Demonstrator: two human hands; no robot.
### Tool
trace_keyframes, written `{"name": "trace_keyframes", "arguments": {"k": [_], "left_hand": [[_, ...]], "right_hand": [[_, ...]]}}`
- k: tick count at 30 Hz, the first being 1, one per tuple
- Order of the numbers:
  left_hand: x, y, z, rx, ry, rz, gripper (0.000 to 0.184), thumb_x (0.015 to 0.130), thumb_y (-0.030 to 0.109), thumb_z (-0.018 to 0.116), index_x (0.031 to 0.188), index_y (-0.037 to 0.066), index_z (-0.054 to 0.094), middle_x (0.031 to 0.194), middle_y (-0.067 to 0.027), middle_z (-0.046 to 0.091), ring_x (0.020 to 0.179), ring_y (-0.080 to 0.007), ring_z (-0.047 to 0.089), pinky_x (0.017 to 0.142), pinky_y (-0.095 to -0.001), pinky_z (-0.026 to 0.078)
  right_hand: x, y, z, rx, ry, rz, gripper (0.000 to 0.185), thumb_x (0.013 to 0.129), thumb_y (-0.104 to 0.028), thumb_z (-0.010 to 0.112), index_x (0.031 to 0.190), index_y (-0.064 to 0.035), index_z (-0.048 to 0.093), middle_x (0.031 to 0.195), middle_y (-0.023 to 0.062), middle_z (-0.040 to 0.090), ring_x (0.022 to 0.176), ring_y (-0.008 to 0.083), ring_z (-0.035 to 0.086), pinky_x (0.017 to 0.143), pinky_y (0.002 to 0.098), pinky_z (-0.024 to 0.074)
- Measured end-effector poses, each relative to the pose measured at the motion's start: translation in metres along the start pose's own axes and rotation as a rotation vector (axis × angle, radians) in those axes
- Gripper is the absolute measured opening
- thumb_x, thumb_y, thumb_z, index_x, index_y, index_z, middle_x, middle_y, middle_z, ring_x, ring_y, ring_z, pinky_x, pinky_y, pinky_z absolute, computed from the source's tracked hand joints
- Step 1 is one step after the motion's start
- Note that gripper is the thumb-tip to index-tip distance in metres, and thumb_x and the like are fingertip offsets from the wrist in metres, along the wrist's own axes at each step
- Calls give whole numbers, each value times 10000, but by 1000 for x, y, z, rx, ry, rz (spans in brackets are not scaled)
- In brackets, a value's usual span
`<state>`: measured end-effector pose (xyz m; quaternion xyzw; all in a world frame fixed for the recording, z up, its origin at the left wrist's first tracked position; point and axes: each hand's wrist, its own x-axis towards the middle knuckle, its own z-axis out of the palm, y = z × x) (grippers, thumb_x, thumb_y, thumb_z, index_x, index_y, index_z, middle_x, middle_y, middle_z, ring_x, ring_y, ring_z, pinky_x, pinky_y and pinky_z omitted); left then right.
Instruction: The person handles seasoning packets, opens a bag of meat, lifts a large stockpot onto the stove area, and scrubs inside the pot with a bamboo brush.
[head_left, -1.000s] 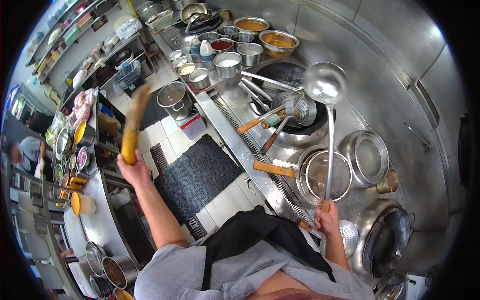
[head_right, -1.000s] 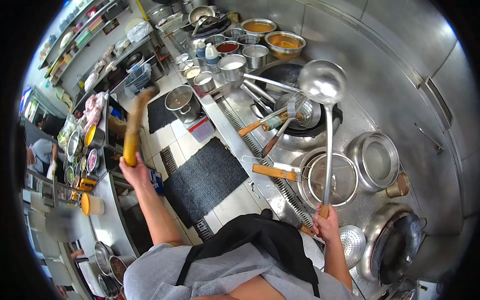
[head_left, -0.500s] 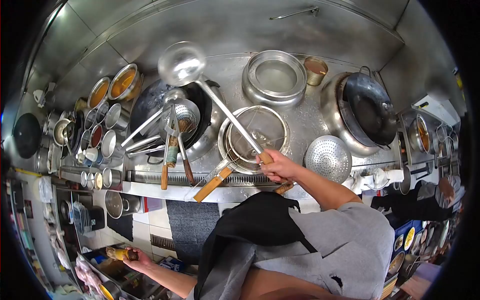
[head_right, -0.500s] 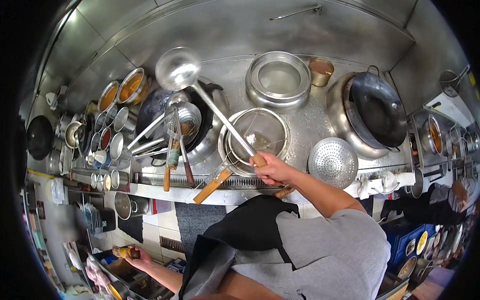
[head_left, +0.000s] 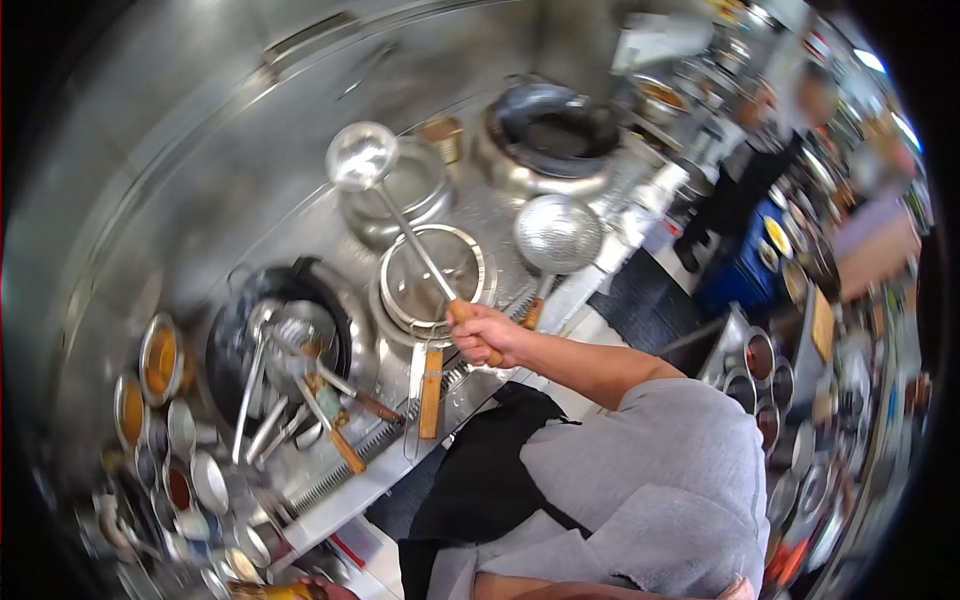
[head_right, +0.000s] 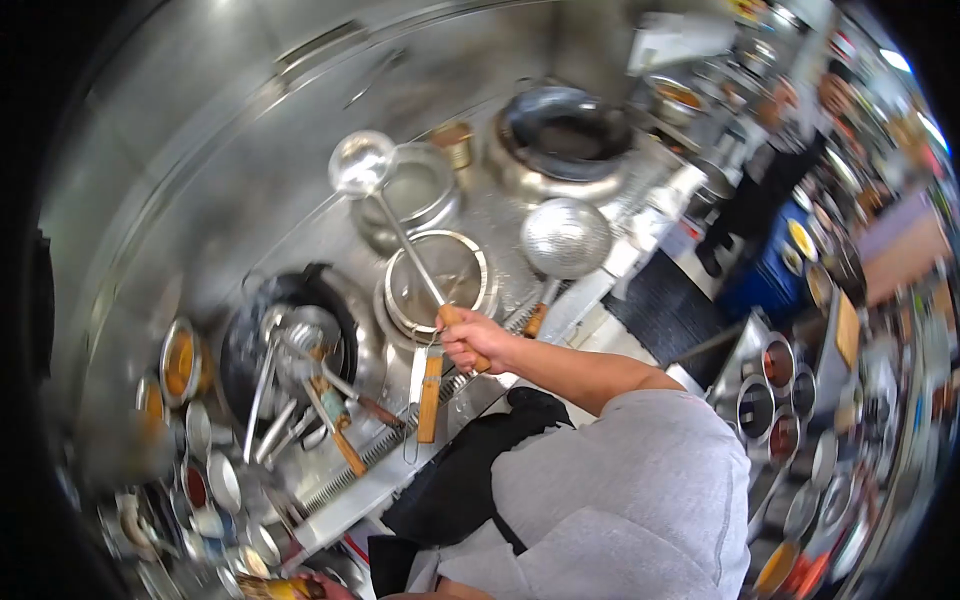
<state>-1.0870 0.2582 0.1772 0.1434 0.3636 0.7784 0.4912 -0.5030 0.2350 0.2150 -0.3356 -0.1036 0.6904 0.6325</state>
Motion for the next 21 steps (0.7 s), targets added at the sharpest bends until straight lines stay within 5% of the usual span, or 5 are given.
{"name": "trace_keyframes", "arguments": {"k": [1, 2, 3, 6, 21], "left_hand": [[16, -10, -12, 75, -24, -35, 420, 899, 436, 586, 1032, 40, 637, 871, -92, 614, 786, -262, 553, 687, -380, 428], [47, -69, -32, 100, -192, 666, 411, 883, 415, 602, 1037, 35, 627, 863, -80, 610, 772, -258, 551, 687, -380, 431], [37, -60, -6, 155, -139, 230, 409, 882, 412, 600, 1038, 34, 625, 863, -81, 611, 774, -259, 553, 691, -380, 433], [21, -57, 69, 222, -220, -130, 404, 882, 403, 596, 1040, 32, 621, 866, -82, 612, 779, -260, 557, 700, -378, 439], [-8, -159, 233, 281, -571, -620, 303, 882, 303, 619, 1012, 29, 620, 856, -93, 640, 765, -237, 596, 652, -343, 486]], "right_hand": [[-6, 7, 1, -18, 22, -60, 160, 918, -48, 508, 1014, -162, 450, 622, -24, 382, 418, 69, 327, 377, 247, 308], [-19, 8, 8, -6, 66, -82, 167, 908, -50, 513, 1019, -155, 446, 625, -23, 389, 414, 77, 349, 385, 258, 327], [-32, 10, 13, -24, 95, -142, 174, 902, -48, 516, 1024, -149, 443, 626, -21, 397, 414, 78, 363, 387, 259, 334], [-69, 12, 12, -44, 173, -258, 210, 889, -35, 505, 1068, -112, 428, 636, -1, 418, 417, 79, 369, 379, 250, 328], [-207, 85, -74, -195, 568, -374, 226, 829, 0, 525, 1028, -57, 436, 620, 32, 446, 390, 103, 417, 363, 265, 345]]}}
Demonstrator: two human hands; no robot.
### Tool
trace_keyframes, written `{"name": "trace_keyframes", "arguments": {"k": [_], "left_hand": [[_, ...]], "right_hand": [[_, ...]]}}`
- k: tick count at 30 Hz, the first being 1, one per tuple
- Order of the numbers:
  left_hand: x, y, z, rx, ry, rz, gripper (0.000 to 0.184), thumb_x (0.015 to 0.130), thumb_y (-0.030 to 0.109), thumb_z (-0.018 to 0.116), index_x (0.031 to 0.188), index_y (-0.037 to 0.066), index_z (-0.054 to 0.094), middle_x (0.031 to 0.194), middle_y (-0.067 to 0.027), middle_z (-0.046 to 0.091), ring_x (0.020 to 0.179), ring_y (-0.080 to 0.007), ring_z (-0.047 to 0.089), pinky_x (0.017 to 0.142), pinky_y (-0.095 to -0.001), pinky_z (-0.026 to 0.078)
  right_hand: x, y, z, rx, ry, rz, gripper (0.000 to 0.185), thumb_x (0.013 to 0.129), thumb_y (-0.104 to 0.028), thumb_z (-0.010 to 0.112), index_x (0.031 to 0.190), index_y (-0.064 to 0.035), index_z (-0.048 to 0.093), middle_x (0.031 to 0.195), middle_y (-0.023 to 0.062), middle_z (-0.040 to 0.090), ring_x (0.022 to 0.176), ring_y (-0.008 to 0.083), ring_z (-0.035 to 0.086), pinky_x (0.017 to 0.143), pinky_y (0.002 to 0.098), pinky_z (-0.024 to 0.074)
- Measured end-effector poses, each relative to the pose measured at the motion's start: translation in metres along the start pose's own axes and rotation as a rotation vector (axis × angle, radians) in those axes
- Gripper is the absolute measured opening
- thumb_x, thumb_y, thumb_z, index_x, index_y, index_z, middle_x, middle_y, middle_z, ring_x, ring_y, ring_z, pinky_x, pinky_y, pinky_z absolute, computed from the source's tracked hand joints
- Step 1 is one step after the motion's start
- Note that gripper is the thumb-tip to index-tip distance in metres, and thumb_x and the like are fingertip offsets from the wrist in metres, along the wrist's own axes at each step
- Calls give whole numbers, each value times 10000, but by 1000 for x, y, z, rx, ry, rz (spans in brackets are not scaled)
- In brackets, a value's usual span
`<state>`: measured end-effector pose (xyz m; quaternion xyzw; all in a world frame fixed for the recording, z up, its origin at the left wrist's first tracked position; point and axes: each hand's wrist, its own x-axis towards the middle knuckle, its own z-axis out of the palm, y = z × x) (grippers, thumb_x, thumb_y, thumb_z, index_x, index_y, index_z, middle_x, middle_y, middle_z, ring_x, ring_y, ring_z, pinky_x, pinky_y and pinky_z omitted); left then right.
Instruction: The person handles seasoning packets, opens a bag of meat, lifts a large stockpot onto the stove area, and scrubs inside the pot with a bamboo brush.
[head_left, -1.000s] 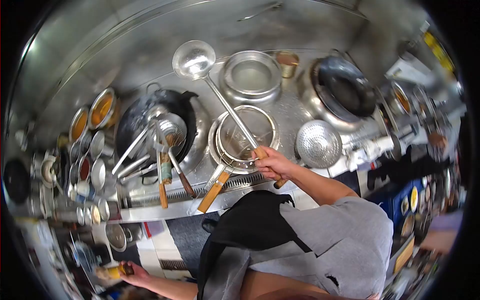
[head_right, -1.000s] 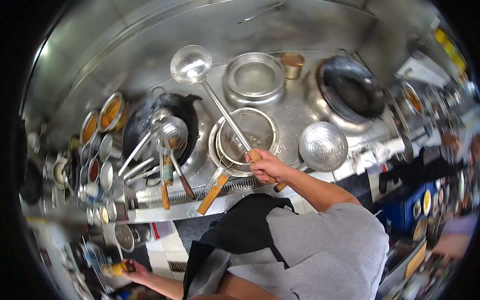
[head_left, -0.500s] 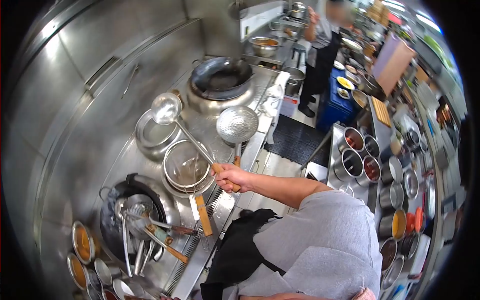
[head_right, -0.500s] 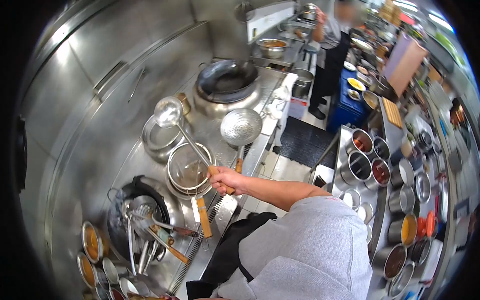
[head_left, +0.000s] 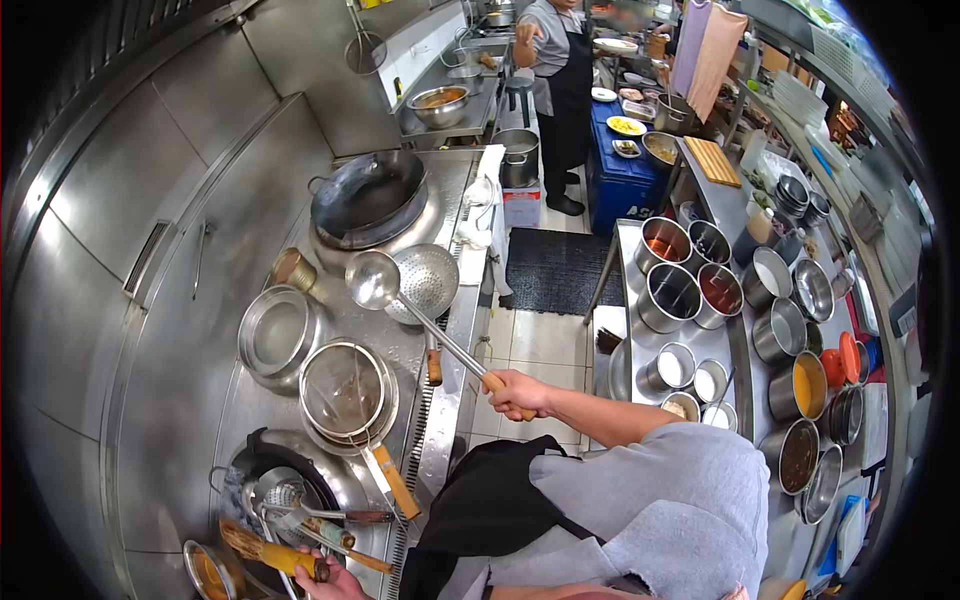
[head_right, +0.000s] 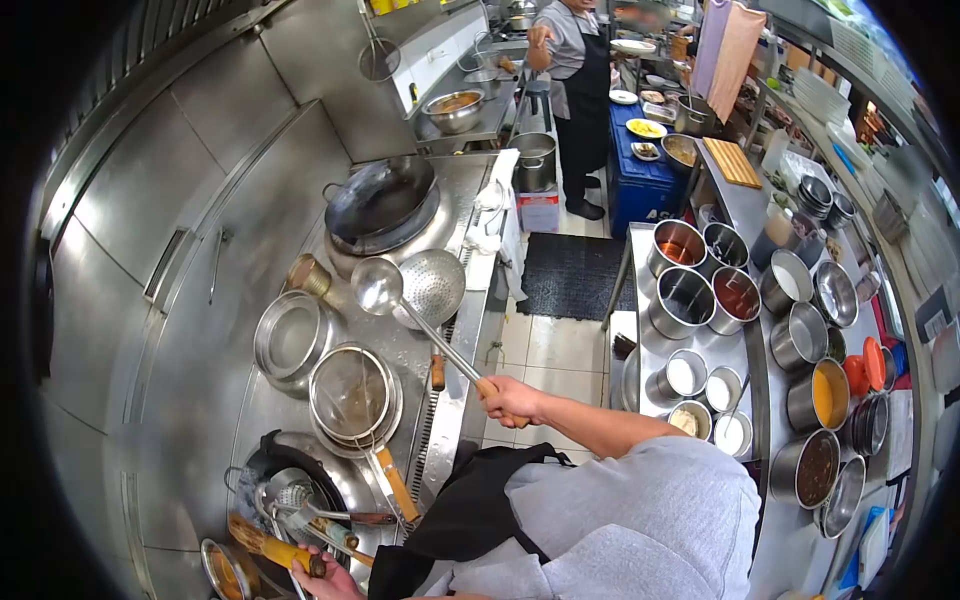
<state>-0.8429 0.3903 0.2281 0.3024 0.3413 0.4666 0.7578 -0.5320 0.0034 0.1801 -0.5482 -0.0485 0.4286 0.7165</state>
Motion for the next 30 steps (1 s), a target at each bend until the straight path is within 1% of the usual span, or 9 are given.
{"name": "trace_keyframes", "arguments": {"k": [1, 2, 7, 9, 16, 19, 25, 27, 30], "left_hand": [[-5, -7, 23, 48, -147, -14, 294, 883, 289, 616, 1020, 29, 625, 869, -95, 645, 769, -240, 599, 664, -352, 497], [-8, -9, 41, 5, -366, -39, 334, 930, 288, 572, 1137, 32, 512, 993, -38, 595, 826, -121, 574, 585, -225, 458], [1, -21, 76, 57, -363, 15, 323, 931, 280, 569, 1134, 36, 508, 980, -30, 583, 801, -98, 572, 568, -203, 454], [1, -22, 85, 83, -367, 11, 366, 934, 287, 552, 1189, 32, 487, 1033, -40, 571, 818, -94, 560, 590, -207, 445], [0, -22, 89, -3, -369, -5, 330, 931, 277, 568, 1144, 34, 503, 974, -41, 585, 808, -104, 579, 590, -214, 462], [-7, -23, 84, 19, -369, 85, 334, 931, 284, 567, 1138, 28, 508, 970, -44, 588, 812, -100, 581, 593, -221, 466], [-5, -23, 60, -63, -160, 23, 321, 930, 300, 566, 1116, 41, 525, 962, -40, 594, 792, -95, 573, 582, -218, 458], [-13, -19, 59, -135, -103, 17, 310, 881, 283, 606, 1055, 29, 636, 927, -104, 660, 825, -252, 613, 743, -369, 522], [-6, -20, 42, -47, -72, 32, 339, 886, 279, 586, 1102, 22, 636, 995, -111, 667, 888, -263, 621, 808, -381, 529]], "right_hand": [[-5, 0, -12, 3, 7, -7, 226, 829, 0, 525, 1028, -57, 436, 620, 32, 446, 390, 103, 417, 363, 265, 345], [-9, 2, -17, 8, 5, -16, 229, 824, -1, 534, 1028, -49, 442, 629, 31, 449, 397, 101, 418, 364, 262, 355], [-15, 0, -26, 22, 11, -46, 216, 829, -4, 557, 1012, -43, 449, 637, 24, 444, 418, 96, 421, 368, 256, 366], [-14, 2, -27, 44, -1, -58, 206, 838, -6, 566, 1000, -47, 447, 636, 20, 438, 428, 96, 426, 367, 258, 365], [-6, 2, -31, 42, -30, -29, 209, 828, 7, 551, 1000, -46, 446, 637, 19, 430, 422, 96, 418, 367, 258, 366], [3, 2, -34, 33, -49, -15, 220, 817, 10, 541, 1009, -38, 446, 636, 24, 437, 411, 97, 417, 367, 261, 368], [22, -7, -31, 8, -68, 4, 237, 806, 6, 537, 1023, -28, 446, 640, 31, 452, 415, 100, 422, 371, 262, 371], [26, -14, -29, -1, -97, 0, 234, 809, -1, 543, 1022, -32, 449, 641, 32, 456, 415, 100, 421, 374, 260, 374], [41, -10, -30, 6, -101, 6, 233, 810, -2, 546, 1021, -38, 452, 638, 31, 458, 415, 99, 422, 369, 262, 373]]}}
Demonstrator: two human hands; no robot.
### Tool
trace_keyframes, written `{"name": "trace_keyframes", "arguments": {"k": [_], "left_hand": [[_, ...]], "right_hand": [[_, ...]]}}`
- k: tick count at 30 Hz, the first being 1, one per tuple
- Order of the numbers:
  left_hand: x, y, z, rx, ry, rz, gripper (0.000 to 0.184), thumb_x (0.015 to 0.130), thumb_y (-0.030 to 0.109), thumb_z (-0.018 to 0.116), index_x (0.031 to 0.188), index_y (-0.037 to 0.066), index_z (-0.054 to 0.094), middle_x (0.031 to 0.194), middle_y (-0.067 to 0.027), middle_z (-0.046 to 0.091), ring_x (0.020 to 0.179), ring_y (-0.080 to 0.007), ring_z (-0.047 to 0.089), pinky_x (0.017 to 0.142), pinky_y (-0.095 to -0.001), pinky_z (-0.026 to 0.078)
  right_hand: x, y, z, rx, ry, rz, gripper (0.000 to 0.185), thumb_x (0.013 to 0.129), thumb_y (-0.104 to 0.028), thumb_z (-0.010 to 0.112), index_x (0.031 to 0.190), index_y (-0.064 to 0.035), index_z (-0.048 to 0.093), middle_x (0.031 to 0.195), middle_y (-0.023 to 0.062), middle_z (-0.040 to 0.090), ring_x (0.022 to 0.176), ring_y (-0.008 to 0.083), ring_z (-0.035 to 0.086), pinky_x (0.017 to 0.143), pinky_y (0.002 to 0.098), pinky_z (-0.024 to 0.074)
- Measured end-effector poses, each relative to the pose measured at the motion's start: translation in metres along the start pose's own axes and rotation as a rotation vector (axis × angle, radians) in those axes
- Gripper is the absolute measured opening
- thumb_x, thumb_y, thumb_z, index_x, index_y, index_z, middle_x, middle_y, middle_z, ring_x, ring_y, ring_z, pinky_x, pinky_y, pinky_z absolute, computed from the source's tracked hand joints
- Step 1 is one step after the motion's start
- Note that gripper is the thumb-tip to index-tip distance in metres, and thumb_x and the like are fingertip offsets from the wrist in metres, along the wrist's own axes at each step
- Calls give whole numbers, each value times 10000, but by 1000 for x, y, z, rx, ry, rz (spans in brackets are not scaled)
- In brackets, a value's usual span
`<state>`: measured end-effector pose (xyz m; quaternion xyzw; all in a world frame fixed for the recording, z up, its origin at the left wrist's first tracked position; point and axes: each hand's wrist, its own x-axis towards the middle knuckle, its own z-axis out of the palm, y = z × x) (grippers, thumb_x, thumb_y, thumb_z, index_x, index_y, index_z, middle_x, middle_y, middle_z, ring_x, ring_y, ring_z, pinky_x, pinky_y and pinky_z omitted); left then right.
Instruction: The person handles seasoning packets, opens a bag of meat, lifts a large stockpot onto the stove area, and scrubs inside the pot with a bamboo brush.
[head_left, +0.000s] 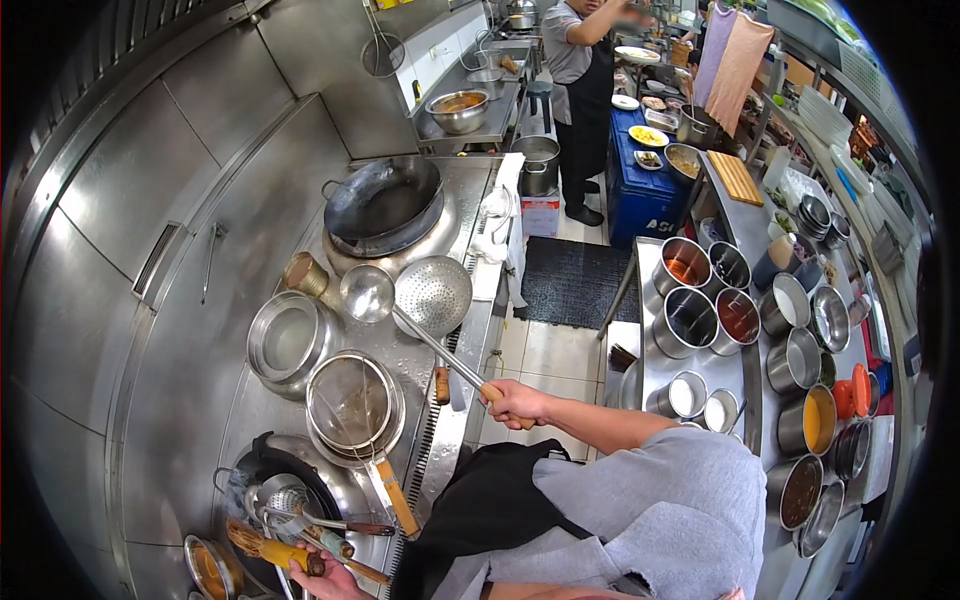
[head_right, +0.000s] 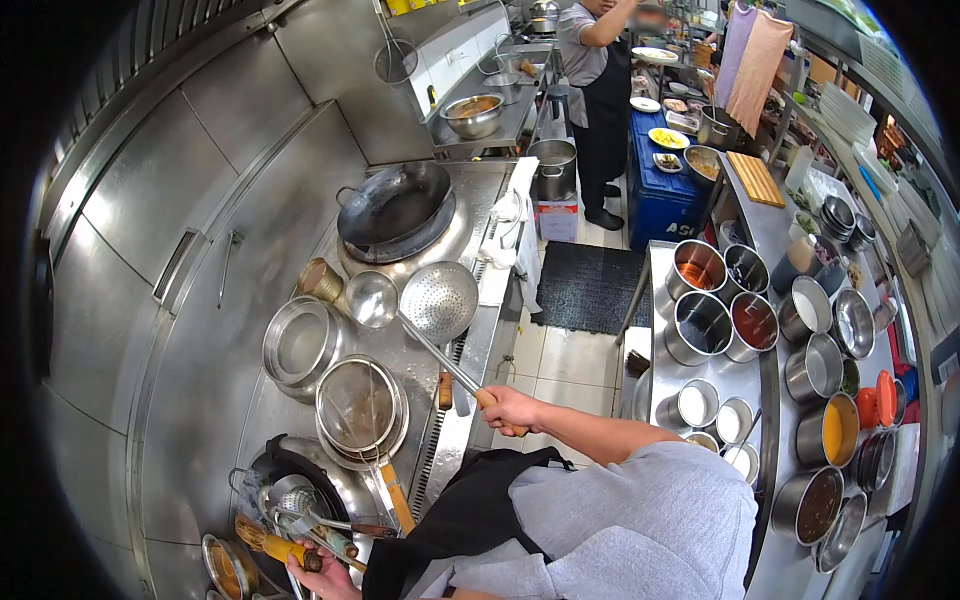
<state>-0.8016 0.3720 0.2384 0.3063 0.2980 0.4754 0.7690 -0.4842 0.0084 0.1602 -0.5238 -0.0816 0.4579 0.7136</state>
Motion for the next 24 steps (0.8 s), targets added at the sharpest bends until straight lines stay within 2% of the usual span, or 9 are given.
{"name": "trace_keyframes", "arguments": {"k": [7, 9, 13, 15, 19, 21, 24], "left_hand": [[0, -6, -15, -36, 84, -35, 399, 912, 341, 555, 1141, 22, 626, 1045, -110, 665, 943, -262, 622, 842, -389, 520], [-4, -10, -13, 99, 14, 62, 429, 927, 378, 533, 1159, 28, 620, 1091, -113, 654, 986, -265, 611, 875, -397, 507], [-7, -10, -8, 176, -25, 49, 446, 938, 391, 513, 1175, 28, 615, 1133, -114, 641, 1053, -263, 587, 925, -413, 477], [-7, -12, -1, 125, 107, -13, 451, 945, 405, 497, 1177, 34, 607, 1123, -112, 631, 1046, -269, 568, 937, -425, 446], [3, -19, -5, 125, 214, -31, 438, 957, 401, 488, 1167, 32, 598, 1086, -111, 616, 998, -282, 555, 909, -439, 427], [-3, -19, 11, 48, -37, -4, 321, 930, 295, 567, 1121, 41, 523, 956, -42, 597, 781, -94, 579, 579, -208, 465], [-6, -20, 18, 66, -75, 12, 322, 930, 289, 568, 1131, 41, 519, 952, -42, 601, 770, -91, 585, 578, -196, 473]], "right_hand": [[8, -2, 0, -20, 0, 20, 239, 803, 1, 551, 1017, -39, 454, 633, 31, 453, 410, 99, 416, 357, 262, 364], [4, -8, 3, -37, 0, 32, 236, 808, 26, 537, 1016, -40, 446, 644, 23, 432, 440, 95, 412, 366, 254, 363], [12, 4, -8, -38, -2, 24, 242, 801, 23, 534, 1020, -32, 449, 645, 24, 433, 430, 94, 406, 366, 253, 365], [11, 3, -11, -32, 0, 31, 241, 801, 0, 537, 1023, -35, 452, 635, 32, 453, 408, 100, 413, 360, 262, 366], [6, -1, -13, -37, 7, 42, 245, 801, -2, 537, 1028, -35, 453, 639, 32, 456, 410, 99, 414, 362, 263, 366], [4, -4, -14, -34, 29, 44, 254, 798, -1, 541, 1035, -37, 456, 643, 34, 459, 418, 96, 420, 362, 259, 365], [1, -7, -17, -54, 39, 46, 253, 798, 1, 549, 1030, -41, 459, 646, 32, 460, 426, 93, 421, 364, 255, 368]]}}
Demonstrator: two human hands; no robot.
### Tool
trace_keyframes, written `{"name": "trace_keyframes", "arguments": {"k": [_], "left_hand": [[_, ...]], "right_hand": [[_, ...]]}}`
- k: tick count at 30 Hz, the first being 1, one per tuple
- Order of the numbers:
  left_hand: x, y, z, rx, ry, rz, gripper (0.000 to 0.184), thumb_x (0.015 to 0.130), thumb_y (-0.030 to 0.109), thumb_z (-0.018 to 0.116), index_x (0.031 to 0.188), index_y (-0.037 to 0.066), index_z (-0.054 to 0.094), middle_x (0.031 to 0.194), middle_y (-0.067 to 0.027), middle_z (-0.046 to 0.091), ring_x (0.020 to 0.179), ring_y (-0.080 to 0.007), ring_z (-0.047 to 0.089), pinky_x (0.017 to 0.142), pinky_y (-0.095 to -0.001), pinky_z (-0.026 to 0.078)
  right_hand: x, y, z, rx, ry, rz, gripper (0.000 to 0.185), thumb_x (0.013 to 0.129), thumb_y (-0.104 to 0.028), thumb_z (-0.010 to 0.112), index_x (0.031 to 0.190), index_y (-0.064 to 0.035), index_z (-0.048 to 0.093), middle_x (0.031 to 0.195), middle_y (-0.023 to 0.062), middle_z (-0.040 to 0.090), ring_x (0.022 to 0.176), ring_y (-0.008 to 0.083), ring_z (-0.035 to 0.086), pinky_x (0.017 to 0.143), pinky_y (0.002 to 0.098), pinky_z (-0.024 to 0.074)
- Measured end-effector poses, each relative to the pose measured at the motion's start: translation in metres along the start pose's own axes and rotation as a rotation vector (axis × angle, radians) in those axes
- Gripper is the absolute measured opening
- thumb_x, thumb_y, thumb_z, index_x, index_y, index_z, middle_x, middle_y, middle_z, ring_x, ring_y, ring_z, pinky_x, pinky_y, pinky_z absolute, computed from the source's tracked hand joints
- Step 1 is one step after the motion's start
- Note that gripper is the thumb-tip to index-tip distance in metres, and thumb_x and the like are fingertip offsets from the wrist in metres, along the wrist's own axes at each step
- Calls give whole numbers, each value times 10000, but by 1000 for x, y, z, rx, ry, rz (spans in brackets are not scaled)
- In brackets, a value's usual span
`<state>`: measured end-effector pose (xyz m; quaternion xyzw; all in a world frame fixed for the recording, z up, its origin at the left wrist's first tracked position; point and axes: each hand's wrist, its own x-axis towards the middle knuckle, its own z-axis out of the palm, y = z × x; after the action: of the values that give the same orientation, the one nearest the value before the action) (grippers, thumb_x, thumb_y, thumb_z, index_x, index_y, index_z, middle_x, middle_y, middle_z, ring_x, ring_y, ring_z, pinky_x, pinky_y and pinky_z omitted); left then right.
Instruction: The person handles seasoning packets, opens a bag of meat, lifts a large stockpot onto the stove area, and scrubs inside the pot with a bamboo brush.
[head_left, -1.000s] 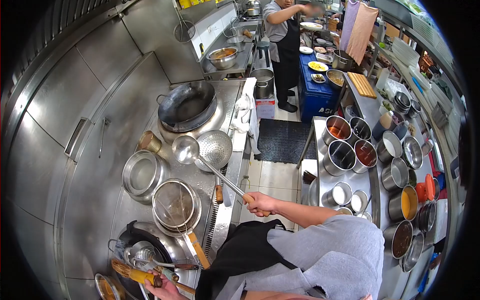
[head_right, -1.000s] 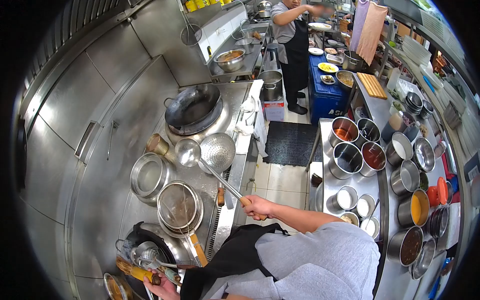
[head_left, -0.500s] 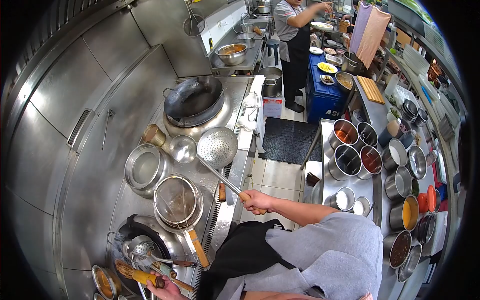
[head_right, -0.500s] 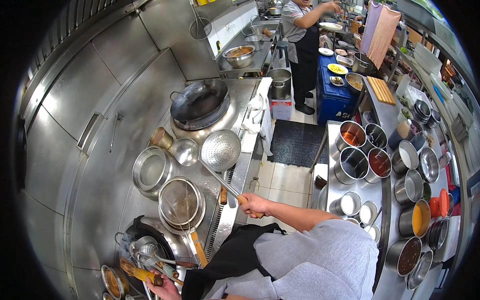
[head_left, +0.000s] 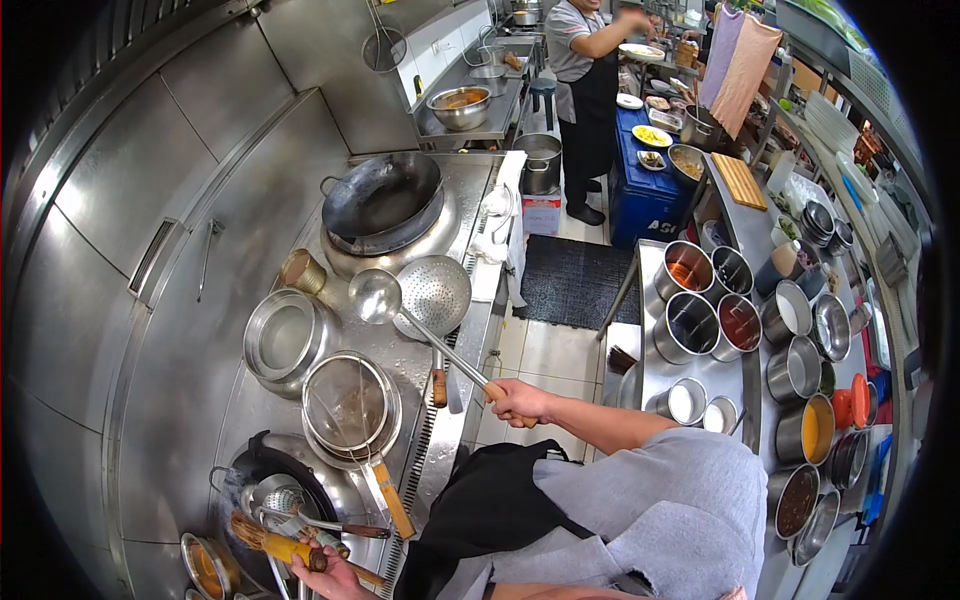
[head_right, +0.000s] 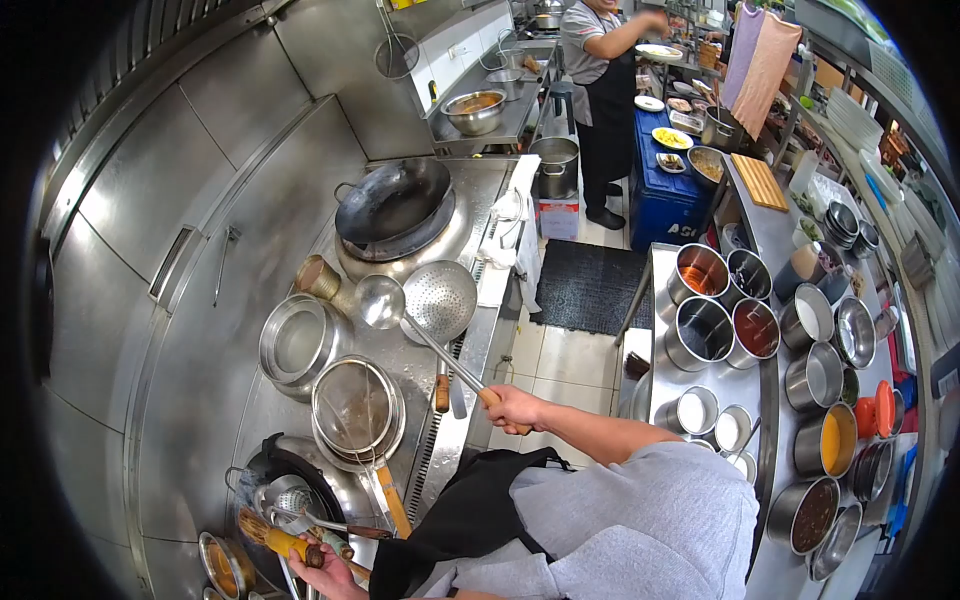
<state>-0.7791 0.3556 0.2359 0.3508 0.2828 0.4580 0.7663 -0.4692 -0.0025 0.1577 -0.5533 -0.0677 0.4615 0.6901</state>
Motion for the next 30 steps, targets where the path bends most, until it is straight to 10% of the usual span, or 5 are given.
{"name": "trace_keyframes", "arguments": {"k": [3, 30], "left_hand": [[6, 1, -15, 108, 99, -79, 426, 975, 397, 468, 1146, 24, 584, 1041, -109, 605, 951, -278, 544, 860, -455, 423], [-2, 4, 9, 15, 31, -21, 337, 932, 273, 575, 1179, 55, 506, 972, -46, 612, 774, -94, 588, 577, -197, 470]], "right_hand": [[-4, -4, 0, -13, 30, -5, 264, 795, 21, 539, 1042, -29, 462, 645, 37, 475, 422, 99, 445, 382, 260, 372], [16, 19, 18, 186, -128, 42, 254, 883, -29, 612, 1041, -131, 440, 839, -1, 460, 624, 93, 466, 519, 267, 452]]}}
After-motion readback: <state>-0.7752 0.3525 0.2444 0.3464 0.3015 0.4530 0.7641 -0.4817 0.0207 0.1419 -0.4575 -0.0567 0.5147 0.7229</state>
